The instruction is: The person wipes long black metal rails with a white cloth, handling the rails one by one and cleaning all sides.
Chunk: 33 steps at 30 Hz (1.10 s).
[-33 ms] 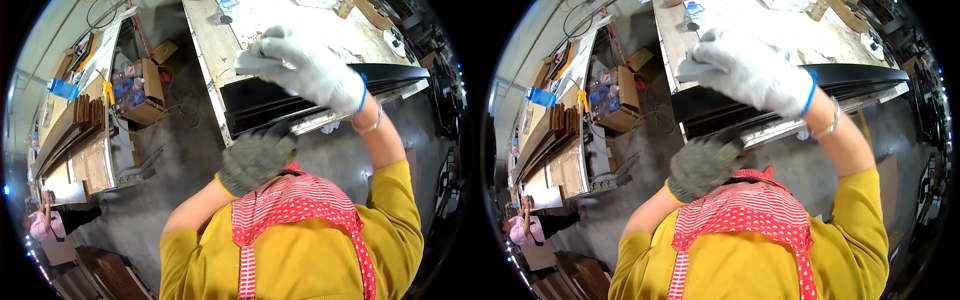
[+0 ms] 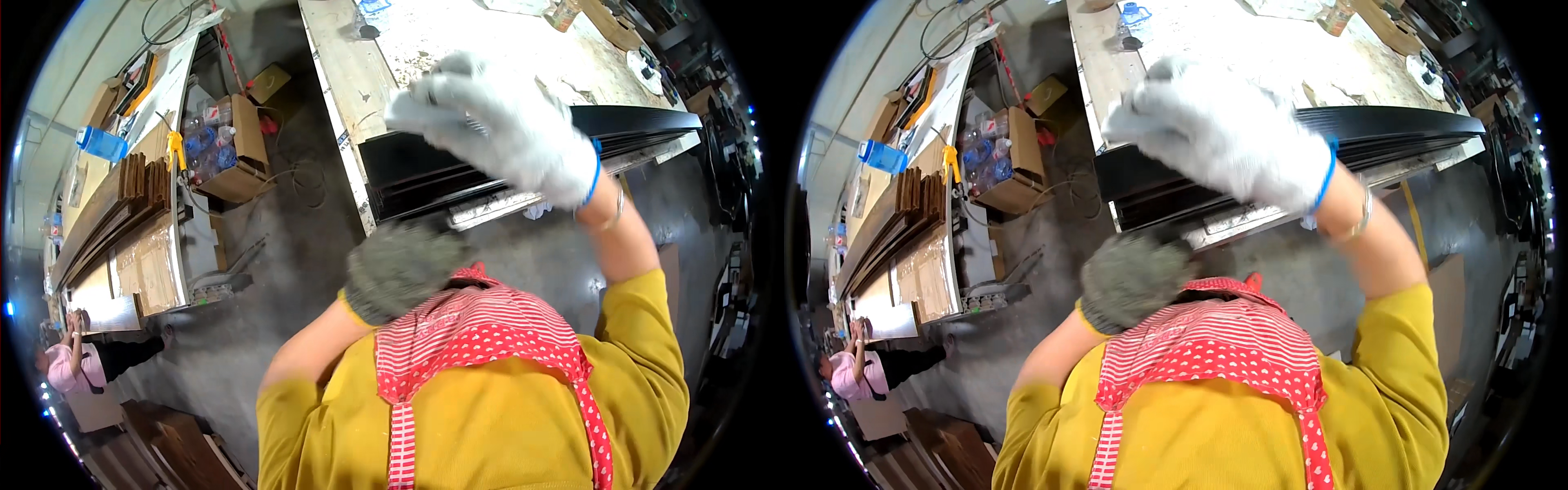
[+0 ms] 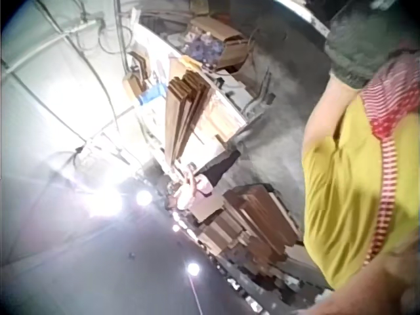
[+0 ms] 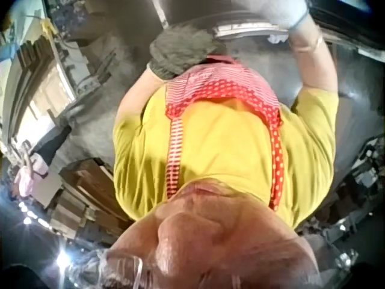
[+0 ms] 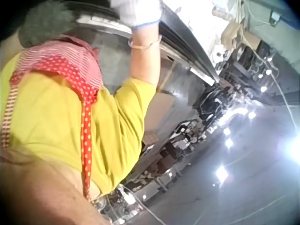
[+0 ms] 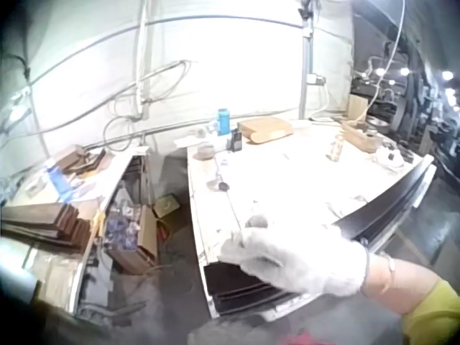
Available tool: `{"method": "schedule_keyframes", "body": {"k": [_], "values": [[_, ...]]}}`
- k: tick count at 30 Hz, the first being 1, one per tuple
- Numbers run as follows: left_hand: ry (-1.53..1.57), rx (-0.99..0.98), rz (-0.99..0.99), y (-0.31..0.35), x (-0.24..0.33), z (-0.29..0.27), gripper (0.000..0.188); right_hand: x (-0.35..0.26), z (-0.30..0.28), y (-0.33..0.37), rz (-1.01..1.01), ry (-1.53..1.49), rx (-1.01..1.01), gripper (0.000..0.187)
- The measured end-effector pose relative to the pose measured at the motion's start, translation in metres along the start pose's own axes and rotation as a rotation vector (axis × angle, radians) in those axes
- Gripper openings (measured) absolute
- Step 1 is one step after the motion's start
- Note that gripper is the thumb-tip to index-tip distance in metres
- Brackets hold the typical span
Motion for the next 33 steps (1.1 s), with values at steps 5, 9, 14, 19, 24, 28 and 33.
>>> {"method": "schedule_keyframes", "body": {"k": [5, 9, 14, 19, 24, 28, 33], "values": [[0.101, 0.422, -0.314, 0.075, -0.064, 0.003, 0.008, -0.031, 0.031, 0.028, 0.109, 0.022, -0.039, 0.022], [0.232, 0.53, -0.568, 0.078, -0.08, 0.0, 0.015, -0.03, 0.05, 0.028, 0.142, 0.024, -0.156, 0.034], [0.119, 0.5, -0.485, 0.076, -0.078, -0.005, 0.018, -0.035, 0.027, 0.043, 0.091, 0.252, -0.304, 0.028], [0.125, 0.474, -0.404, 0.087, -0.068, 0.015, 0.019, -0.033, 0.004, 0.017, 0.041, 0.183, -0.124, 0.02], [-0.009, 0.268, -0.089, 0.043, -0.026, 0.012, 0.037, -0.008, 0.032, -0.021, -0.12, -0.09, -0.303, 0.022], [0.067, 0.338, -0.041, 0.006, -0.013, -0.009, 0.033, 0.006, 0.043, -0.04, -0.131, -0.219, -0.467, 0.021], [0.067, 0.231, -0.085, -0.011, -0.003, -0.015, 0.043, 0.023, 0.031, -0.061, -0.021, -0.069, -0.452, 0.018]]}}
Point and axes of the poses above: each hand's wrist, its own y-axis away from the middle knuckle, its own z-axis out of the palm, x = y × z, the point moved 4 cm from there along -y, towards the middle knuckle, and after that the axes turned 14 degrees about -y, right-handed, at the moved point
